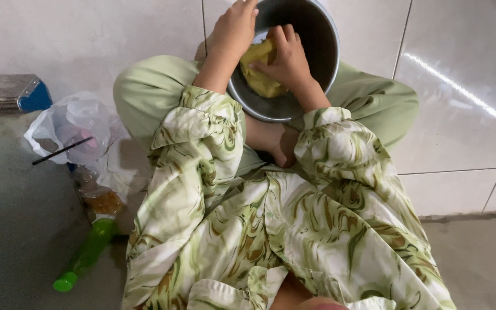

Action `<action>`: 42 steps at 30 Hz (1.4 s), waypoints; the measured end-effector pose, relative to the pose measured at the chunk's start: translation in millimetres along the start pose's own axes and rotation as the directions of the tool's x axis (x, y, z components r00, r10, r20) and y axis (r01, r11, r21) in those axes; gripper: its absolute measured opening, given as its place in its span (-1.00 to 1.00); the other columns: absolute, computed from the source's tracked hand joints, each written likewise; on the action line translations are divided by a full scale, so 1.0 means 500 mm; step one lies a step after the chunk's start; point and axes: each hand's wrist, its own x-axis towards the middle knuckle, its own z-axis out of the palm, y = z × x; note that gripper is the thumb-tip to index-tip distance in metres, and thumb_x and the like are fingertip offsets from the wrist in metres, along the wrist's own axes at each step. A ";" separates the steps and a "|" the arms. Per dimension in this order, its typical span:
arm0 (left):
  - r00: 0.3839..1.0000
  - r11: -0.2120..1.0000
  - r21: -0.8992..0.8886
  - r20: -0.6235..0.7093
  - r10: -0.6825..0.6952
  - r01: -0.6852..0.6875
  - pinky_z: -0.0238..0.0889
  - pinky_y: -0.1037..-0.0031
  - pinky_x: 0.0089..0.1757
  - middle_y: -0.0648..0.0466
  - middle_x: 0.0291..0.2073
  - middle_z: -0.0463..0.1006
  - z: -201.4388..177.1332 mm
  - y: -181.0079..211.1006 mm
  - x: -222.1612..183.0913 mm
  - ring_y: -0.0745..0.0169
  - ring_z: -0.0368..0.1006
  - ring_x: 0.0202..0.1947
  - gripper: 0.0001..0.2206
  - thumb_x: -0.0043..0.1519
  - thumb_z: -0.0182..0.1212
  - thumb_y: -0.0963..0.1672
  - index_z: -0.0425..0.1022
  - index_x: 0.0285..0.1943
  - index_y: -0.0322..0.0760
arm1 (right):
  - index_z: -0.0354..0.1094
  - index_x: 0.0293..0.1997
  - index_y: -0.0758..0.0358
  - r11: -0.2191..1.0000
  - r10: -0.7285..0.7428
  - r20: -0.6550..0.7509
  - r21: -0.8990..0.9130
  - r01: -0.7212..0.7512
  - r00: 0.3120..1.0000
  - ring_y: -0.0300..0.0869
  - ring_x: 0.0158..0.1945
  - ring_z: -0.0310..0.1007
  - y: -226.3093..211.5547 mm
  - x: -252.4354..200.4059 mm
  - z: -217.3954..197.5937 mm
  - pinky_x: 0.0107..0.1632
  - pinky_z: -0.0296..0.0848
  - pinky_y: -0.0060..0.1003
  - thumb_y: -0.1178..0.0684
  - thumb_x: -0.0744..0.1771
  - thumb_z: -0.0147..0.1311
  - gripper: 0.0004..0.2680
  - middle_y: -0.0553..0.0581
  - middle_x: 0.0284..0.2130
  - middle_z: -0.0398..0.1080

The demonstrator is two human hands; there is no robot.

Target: Kneading a ball of yellow dough in a metal bowl while sitting on the floor.

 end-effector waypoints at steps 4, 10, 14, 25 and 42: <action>0.999 0.999 0.029 0.018 -0.036 0.035 0.37 0.15 -0.40 0.01 -0.27 0.57 0.019 -0.006 -0.003 -0.10 0.51 -0.42 -0.79 0.19 0.02 -0.14 0.32 0.01 -0.02 | 0.15 -0.17 0.26 0.958 -0.092 0.071 -0.267 0.108 0.993 0.06 0.00 0.19 -0.072 -0.043 -0.022 0.05 0.17 -0.07 -0.07 0.15 0.32 -0.61 0.19 -0.11 0.24; 0.996 0.996 0.078 -0.081 -0.028 0.034 0.34 0.15 -0.52 -0.09 -0.47 0.54 0.061 -0.030 -0.009 -0.15 0.48 -0.57 -0.91 0.18 0.01 -0.13 0.35 -0.19 -0.18 | 0.22 0.11 0.01 0.719 -0.245 0.139 -0.638 0.276 0.959 0.01 -0.09 0.17 -0.066 -0.039 0.010 -0.10 0.20 -0.15 -0.36 0.13 0.24 -0.47 0.03 -0.17 0.20; 0.994 0.998 0.050 -0.103 -0.039 0.044 0.30 0.15 -0.53 -0.08 -0.50 0.54 0.070 -0.034 -0.010 -0.15 0.45 -0.59 -0.91 0.15 0.04 -0.13 0.40 -0.26 -0.21 | 0.31 -0.17 0.10 0.742 -0.282 0.130 -0.598 0.302 0.950 -0.07 -0.26 0.17 -0.033 -0.002 0.029 -0.23 0.19 -0.20 -0.38 0.20 0.16 -0.62 0.04 -0.29 0.25; 0.998 0.995 0.080 -0.047 -0.049 0.053 0.36 0.18 -0.44 -0.07 -0.36 0.50 0.065 -0.030 -0.005 -0.12 0.49 -0.49 -0.79 0.19 0.04 -0.11 0.33 -0.01 0.02 | 0.35 -0.49 0.11 0.789 -0.338 -0.077 -0.567 0.237 0.938 -0.22 -0.51 0.36 0.003 0.030 0.023 -0.57 0.29 -0.40 -0.14 0.23 0.18 -0.80 -0.04 -0.47 0.42; 0.997 0.996 0.065 -0.035 -0.062 0.064 0.30 0.18 -0.54 -0.05 -0.56 0.55 0.071 -0.015 -0.004 -0.08 0.48 -0.59 -0.91 0.12 0.04 -0.15 0.45 -0.31 -0.21 | 0.29 -0.50 0.14 0.801 -0.413 0.074 -0.446 0.401 0.908 -0.24 -0.45 0.38 -0.059 -0.073 0.022 -0.43 0.32 -0.41 -0.22 0.27 0.17 -0.72 -0.04 -0.53 0.36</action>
